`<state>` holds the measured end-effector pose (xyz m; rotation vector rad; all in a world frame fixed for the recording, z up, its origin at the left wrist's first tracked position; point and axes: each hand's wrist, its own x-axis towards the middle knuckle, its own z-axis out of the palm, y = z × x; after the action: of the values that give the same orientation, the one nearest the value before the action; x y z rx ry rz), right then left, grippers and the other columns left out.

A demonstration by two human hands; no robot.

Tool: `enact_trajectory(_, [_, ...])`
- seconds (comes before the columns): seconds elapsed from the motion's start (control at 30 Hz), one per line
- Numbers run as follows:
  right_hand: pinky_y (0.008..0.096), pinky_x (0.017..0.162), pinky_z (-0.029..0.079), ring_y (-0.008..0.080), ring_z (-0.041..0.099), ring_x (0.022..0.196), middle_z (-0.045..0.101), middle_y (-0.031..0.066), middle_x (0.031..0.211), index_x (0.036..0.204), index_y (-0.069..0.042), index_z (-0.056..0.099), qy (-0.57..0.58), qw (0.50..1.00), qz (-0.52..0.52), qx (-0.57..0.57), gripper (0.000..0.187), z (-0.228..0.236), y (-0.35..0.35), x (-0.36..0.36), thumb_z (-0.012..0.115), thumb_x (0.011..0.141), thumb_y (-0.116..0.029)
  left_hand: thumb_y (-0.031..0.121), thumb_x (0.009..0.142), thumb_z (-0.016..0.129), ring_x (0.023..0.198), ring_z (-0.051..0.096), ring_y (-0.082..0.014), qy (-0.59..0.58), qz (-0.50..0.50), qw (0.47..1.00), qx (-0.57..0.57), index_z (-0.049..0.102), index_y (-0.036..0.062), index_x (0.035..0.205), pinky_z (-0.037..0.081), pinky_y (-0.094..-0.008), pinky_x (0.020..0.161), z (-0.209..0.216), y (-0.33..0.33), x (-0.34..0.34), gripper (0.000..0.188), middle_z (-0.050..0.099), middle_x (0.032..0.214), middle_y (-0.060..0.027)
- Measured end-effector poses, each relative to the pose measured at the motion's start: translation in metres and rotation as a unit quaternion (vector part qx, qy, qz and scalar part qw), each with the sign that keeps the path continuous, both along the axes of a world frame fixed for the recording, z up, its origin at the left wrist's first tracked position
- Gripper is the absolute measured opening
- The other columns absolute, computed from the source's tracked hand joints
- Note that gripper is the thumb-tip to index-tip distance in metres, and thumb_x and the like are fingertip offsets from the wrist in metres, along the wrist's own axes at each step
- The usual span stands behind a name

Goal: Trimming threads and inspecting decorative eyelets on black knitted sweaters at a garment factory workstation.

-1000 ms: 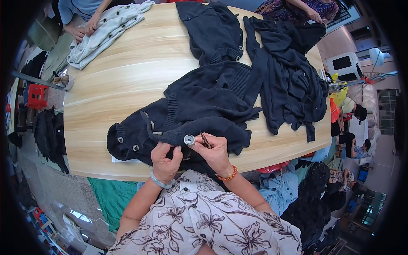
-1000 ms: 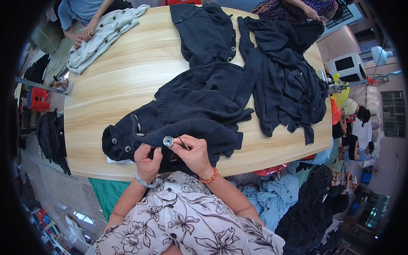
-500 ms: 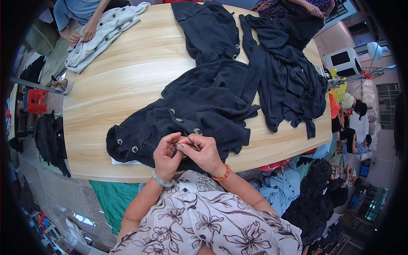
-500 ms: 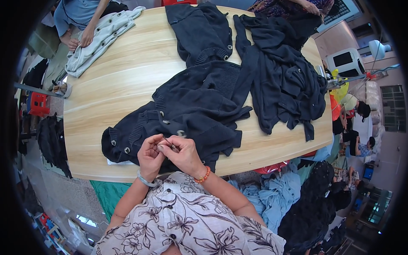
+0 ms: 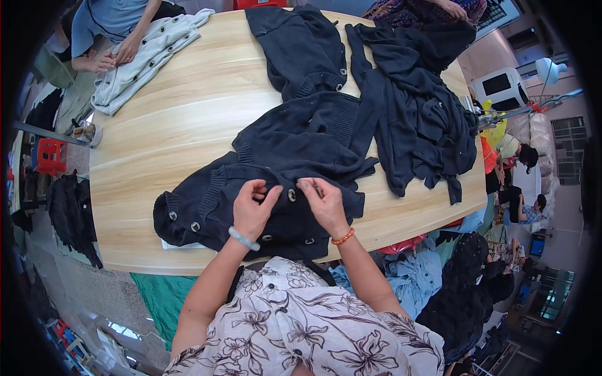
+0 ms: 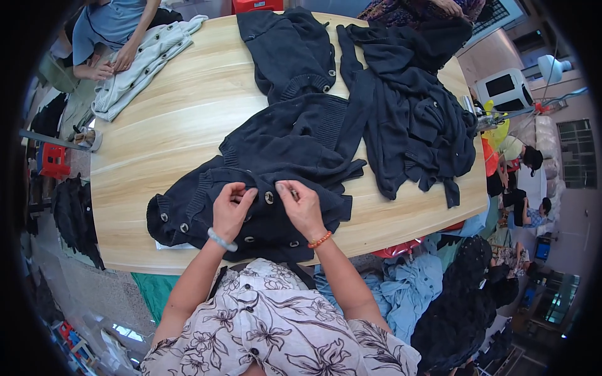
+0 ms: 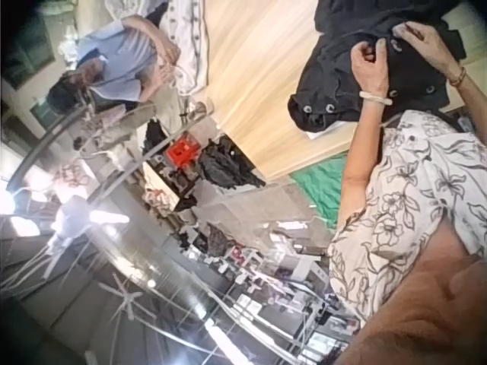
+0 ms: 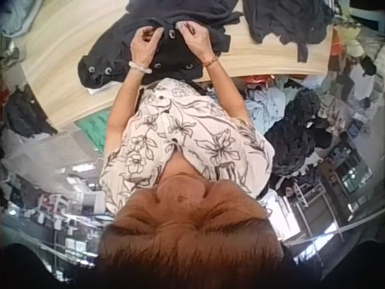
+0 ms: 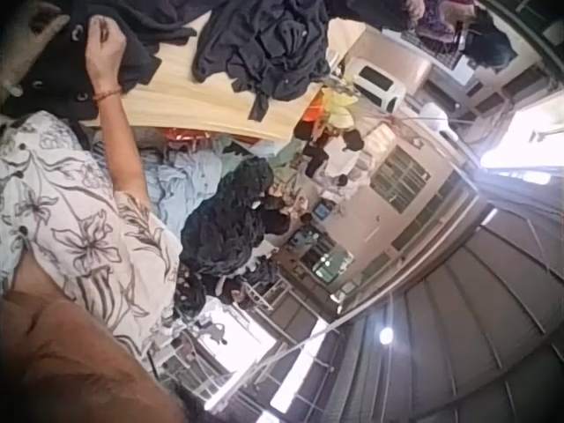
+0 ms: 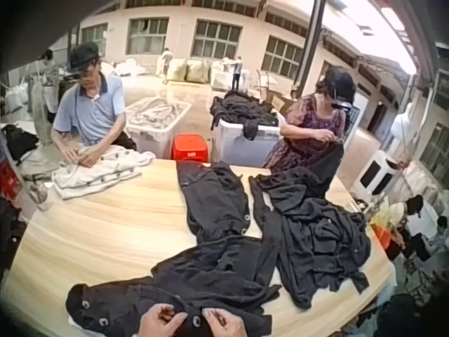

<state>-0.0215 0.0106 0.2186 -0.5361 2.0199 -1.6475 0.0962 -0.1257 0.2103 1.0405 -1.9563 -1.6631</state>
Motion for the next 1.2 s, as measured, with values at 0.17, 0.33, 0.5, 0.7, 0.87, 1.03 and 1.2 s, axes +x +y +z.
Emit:
enact_trajectory(0.17, [0.0236,0.082,0.05,0.0098,0.064,0.089,0.071,0.0067,0.095,0.109,0.005,0.065,-0.098,0.992,0.077,0.002,0.025,-0.002,-0.009,0.018,0.053,0.099,-0.014,0.026,0.085,0.073,0.052,0.046,-0.0051,-0.053,-0.013,0.965,0.257,0.066,0.0018,0.077,0.037,-0.021,0.049,-0.022,-0.024,-0.02,0.027,0.055,0.062,0.0018])
enact_trajectory(0.33, [0.0238,0.086,0.049,0.0118,0.064,0.093,0.071,0.0105,0.098,0.112,0.005,0.064,-0.126,0.989,0.067,-0.026,0.025,0.011,0.002,0.021,0.055,0.098,-0.014,0.007,0.089,0.065,0.067,0.051,-0.0012,0.102,-0.036,0.927,0.358,0.063,0.0025,0.102,0.038,-0.0168,0.059,-0.005,-0.017,0.013,0.013,0.064,0.083,0.0035])
enact_trajectory(0.5, [0.0197,0.073,0.047,0.0068,0.06,0.078,0.065,0.0005,0.094,0.109,-0.002,0.067,-0.041,0.993,0.114,0.007,0.022,0.053,-0.005,0.014,0.067,0.087,-0.005,-0.001,0.089,0.059,0.101,0.06,-0.0123,0.173,-0.038,0.91,0.374,0.052,-0.0029,0.124,0.047,-0.0257,0.091,0.045,-0.012,0.041,0.036,0.062,0.114,-0.0075])
enact_trajectory(0.7, [0.0169,0.055,0.035,0.0034,0.045,0.068,0.061,0.0034,0.104,0.122,-0.004,0.063,0.108,0.972,0.198,-0.058,0.05,0.086,-0.037,0.02,0.078,0.074,-0.006,-0.007,0.087,0.054,0.108,0.055,-0.0112,0.192,-0.127,0.935,0.271,0.048,-0.003,0.129,0.044,-0.0261,0.094,0.061,-0.01,0.055,0.043,0.057,0.118,-0.0055])
enact_trajectory(0.87, [0.0167,0.056,0.034,0.0024,0.044,0.069,0.055,0.0011,0.098,0.107,-0.001,0.066,0.04,0.966,0.251,-0.05,0.035,0.088,-0.045,0.023,0.077,0.074,-0.006,-0.003,0.091,0.055,0.104,0.053,-0.0079,0.186,-0.146,0.935,0.264,0.051,-0.0035,0.125,0.043,-0.0235,0.09,0.064,-0.009,0.065,0.034,0.057,0.113,-0.0028])
enact_trajectory(1.03, [0.0154,0.055,0.032,0.0005,0.04,0.067,0.053,0.0004,0.101,0.105,0.0,0.065,0.013,0.958,0.284,-0.046,0.031,0.089,-0.039,0.028,0.071,0.075,0.002,0.006,0.096,0.056,0.094,0.056,-0.0067,0.202,-0.116,0.939,0.255,0.06,-0.0047,0.114,0.045,-0.0213,0.086,0.065,-0.007,0.066,0.022,0.062,0.101,-0.0009])
enact_trajectory(1.2, [0.0188,0.063,0.041,0.0059,0.049,0.073,0.053,0.0028,0.102,0.113,-0.004,0.068,0.02,0.93,0.348,-0.12,0.041,0.076,-0.029,0.02,0.066,0.074,0.008,0.009,0.097,0.056,0.082,0.053,-0.0041,0.157,-0.177,0.944,0.227,0.064,-0.0047,0.106,0.044,-0.019,0.074,0.06,-0.015,0.072,0.019,0.062,0.088,0.0008])
